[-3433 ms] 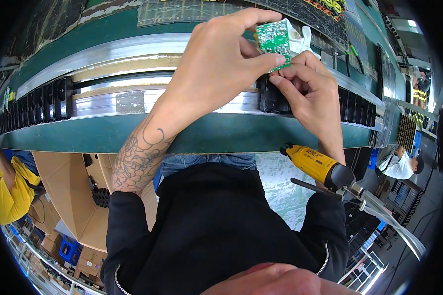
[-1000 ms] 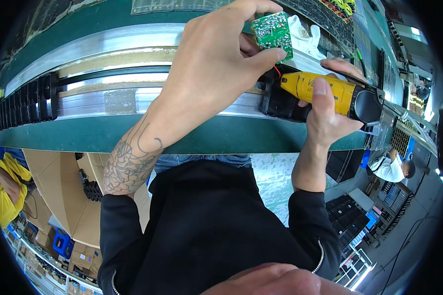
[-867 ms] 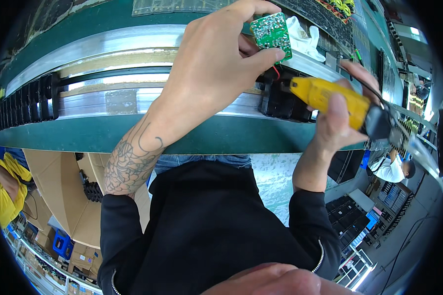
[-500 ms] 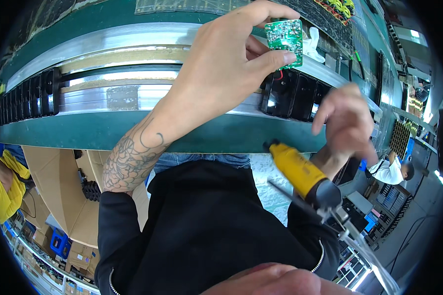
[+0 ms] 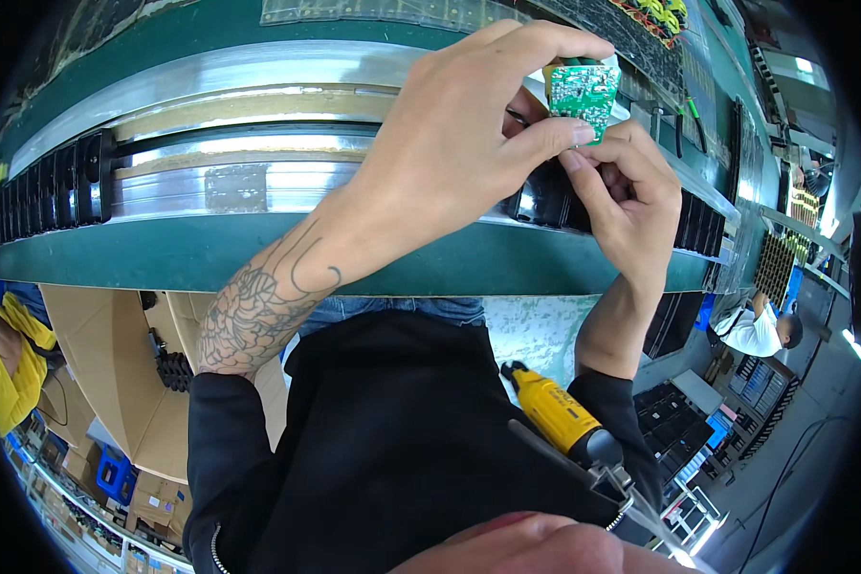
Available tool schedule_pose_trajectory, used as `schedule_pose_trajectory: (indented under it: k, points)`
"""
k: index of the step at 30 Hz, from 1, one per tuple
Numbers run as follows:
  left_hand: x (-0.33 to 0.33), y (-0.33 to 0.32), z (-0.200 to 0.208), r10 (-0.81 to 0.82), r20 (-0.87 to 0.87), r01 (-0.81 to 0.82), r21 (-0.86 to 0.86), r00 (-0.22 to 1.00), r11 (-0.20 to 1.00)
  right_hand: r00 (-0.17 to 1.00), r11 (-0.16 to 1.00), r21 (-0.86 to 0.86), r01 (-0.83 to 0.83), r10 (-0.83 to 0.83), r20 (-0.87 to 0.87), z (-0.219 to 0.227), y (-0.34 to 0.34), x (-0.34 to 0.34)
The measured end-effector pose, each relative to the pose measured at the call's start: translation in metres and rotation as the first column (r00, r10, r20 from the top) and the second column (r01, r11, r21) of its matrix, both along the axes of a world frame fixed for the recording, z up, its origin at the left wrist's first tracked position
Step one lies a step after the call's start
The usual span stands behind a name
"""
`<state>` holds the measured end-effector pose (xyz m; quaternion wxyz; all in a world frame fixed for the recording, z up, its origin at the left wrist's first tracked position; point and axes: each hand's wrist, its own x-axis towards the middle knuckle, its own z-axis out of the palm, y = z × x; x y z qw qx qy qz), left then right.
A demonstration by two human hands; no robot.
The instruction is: Assembling PCB boards into plastic housings on a manufacturing conveyor line.
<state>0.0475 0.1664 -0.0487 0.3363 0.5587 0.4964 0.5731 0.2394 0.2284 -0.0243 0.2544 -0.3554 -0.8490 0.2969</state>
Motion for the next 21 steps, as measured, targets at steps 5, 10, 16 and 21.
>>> schedule_pose_trajectory:
  k: [5, 10, 16, 21]
  points:
    - [0.0009, 0.0001, 0.0012, 0.026, 0.057, -0.024, -0.021, 0.998, 0.999, 0.999, 0.997, -0.067, 0.043, -0.044, -0.014, 0.0001, -0.0029, -0.0007]
    - [0.0015, 0.0027, 0.0038, 0.052, -0.009, -0.052, -0.064, 0.999, 0.997, 0.998, 0.996, -0.077, 0.052, -0.054, -0.025, -0.0002, -0.0035, 0.0003]
    - [0.0021, 0.0033, 0.0007, 0.057, 0.008, -0.056, -0.035, 0.998, 0.998, 0.999, 0.995, -0.087, 0.049, -0.051, -0.02, -0.0005, -0.0033, -0.0005]
    - [0.0014, 0.0021, 0.0052, 0.058, 0.005, -0.057, -0.076, 0.998, 0.995, 0.996, 0.99, -0.126, 0.065, -0.073, -0.06, -0.0028, -0.004, -0.0002]
